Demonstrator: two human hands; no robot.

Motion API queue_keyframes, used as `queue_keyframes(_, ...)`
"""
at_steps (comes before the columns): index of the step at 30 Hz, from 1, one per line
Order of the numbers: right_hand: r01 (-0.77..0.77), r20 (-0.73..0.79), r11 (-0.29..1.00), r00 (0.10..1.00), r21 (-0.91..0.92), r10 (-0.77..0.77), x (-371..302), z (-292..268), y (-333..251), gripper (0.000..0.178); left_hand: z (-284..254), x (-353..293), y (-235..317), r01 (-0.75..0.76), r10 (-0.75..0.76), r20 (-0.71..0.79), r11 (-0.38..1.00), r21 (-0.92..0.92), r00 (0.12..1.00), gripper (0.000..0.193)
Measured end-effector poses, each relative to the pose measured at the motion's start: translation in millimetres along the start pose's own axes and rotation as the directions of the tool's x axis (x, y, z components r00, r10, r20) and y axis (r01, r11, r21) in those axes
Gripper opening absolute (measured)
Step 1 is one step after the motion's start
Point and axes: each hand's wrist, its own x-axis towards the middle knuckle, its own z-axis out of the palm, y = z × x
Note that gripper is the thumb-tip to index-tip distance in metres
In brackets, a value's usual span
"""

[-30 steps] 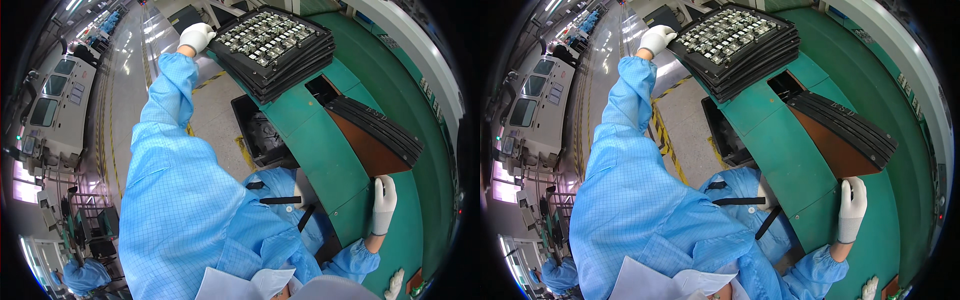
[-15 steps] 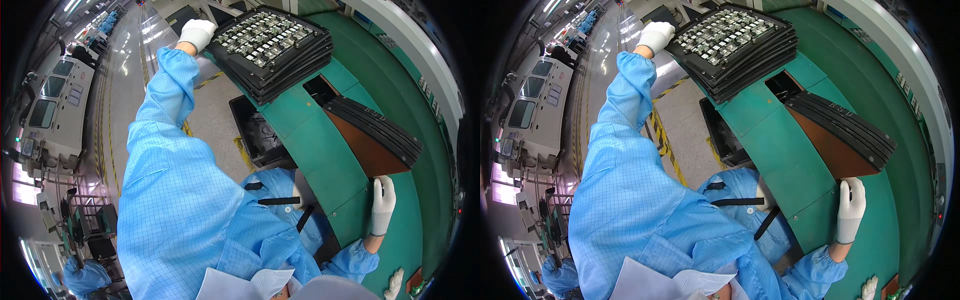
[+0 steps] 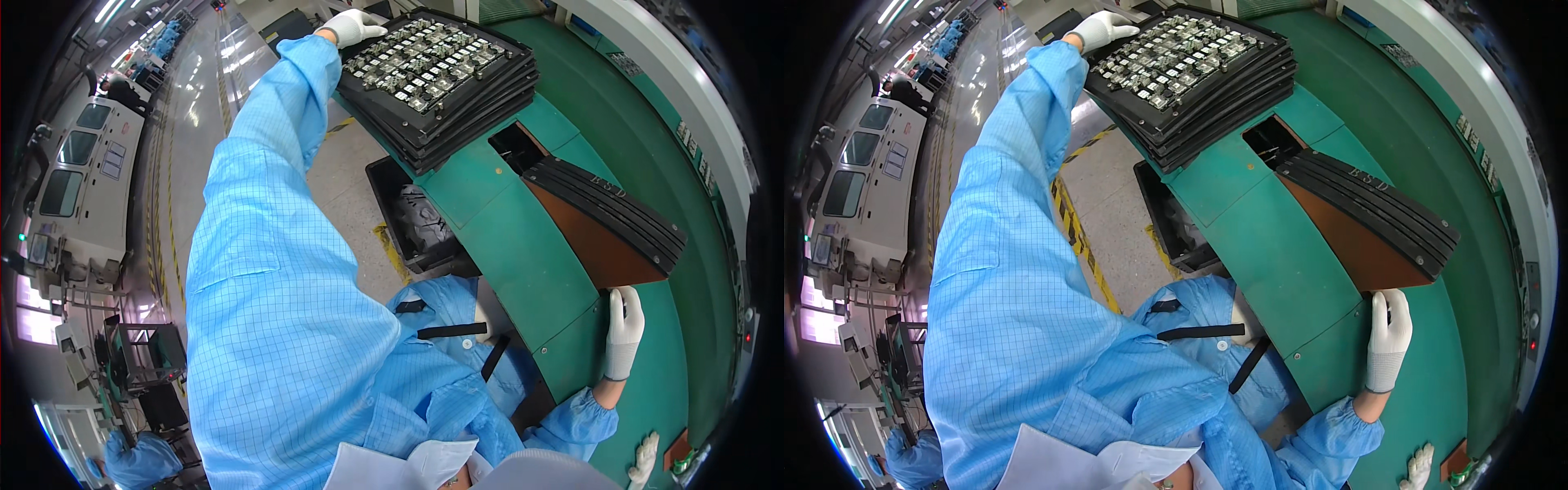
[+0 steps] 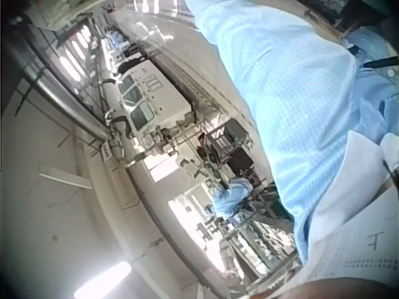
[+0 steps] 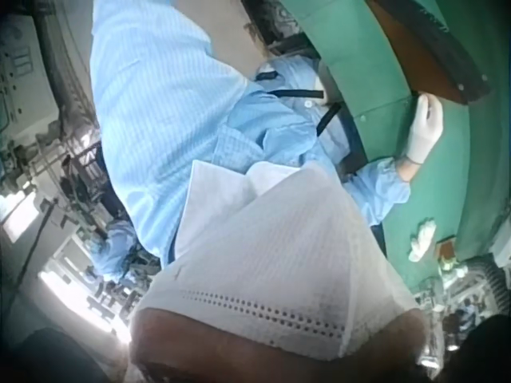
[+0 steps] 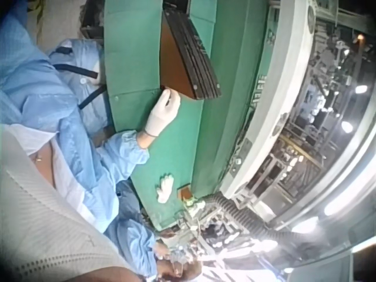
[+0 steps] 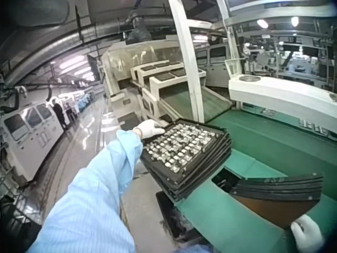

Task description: Inspecting and handling circuit boards and component trays on a production assembly line.

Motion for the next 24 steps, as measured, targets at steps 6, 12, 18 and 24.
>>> queue_keyframes(6,-0.027,-0.011,1.0,1.0,0.006,0.027,1.1,0.4,3.3,0.015,-9.7,8.7,33.0,0.164,-0.159,-0.043,0.968,0.191,0.986,0.031)
queue_keyframes(12,-0.02,-0.017,1.0,1.0,0.01,0.02,2.9,2.0,4.5,0.014,-8.1,59.1,25.4,0.007,0.001,0.103,0.997,-0.075,0.995,0.045)
queue_keyframes(18,-0.059,0.005,0.998,0.998,-0.002,0.059,1.5,-2.9,9.8,0.016,10.2,79.1,37.5,-0.103,0.106,-0.03,0.992,0.07,0.994,0.043)
queue_keyframes(24,-0.058,0.004,0.998,0.998,-0.015,0.058,2.8,-3.0,18.7,0.021,13.3,88.0,49.8,0.107,-0.11,0.0,0.968,0.226,0.994,0.038)
